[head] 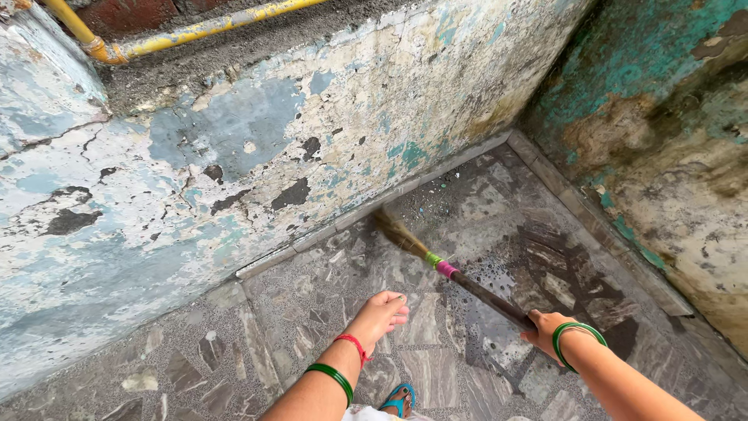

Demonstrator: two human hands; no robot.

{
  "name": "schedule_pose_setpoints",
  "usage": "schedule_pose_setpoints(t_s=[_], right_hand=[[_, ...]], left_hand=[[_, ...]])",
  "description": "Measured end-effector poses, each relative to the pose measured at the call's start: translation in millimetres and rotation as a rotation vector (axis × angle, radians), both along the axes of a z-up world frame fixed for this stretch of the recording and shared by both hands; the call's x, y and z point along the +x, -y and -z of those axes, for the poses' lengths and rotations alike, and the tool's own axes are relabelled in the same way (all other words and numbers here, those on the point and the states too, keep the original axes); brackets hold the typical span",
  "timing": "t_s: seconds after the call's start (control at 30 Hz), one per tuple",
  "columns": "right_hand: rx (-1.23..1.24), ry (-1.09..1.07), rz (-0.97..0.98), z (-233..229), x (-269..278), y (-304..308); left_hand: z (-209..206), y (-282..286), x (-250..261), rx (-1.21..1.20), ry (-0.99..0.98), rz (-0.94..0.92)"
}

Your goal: The person sweeps the floor of a balcony using a small broom, moving dust and debris along the base of the walls and into the corners.

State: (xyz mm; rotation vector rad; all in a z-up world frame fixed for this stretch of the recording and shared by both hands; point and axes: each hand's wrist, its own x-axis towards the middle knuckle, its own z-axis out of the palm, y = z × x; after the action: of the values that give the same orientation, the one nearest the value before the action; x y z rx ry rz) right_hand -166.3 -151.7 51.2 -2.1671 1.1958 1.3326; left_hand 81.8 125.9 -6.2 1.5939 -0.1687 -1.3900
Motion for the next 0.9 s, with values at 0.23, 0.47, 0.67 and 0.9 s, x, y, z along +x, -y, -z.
schedule_pose_setpoints(t_s=[0.23, 0.47, 0.67, 0.9], right_hand=[[0.077, 0.015, -0.352, 17, 45, -52], [-0.015, 0.042, -0.144, 81, 67, -16], [-0.182, 0.025, 0.044, 58, 83, -32], [-0.014, -0.065, 0.348, 6, 133, -81]], left_hand=[[-11, 19, 9, -0.036, 0.022, 0.052], [-19, -7, 43, -0.068, 0.038, 0.099], [-21, -13, 106, -0.036, 0.03, 0.182], [-25, -15, 225, -0.143, 0.022, 0.373]])
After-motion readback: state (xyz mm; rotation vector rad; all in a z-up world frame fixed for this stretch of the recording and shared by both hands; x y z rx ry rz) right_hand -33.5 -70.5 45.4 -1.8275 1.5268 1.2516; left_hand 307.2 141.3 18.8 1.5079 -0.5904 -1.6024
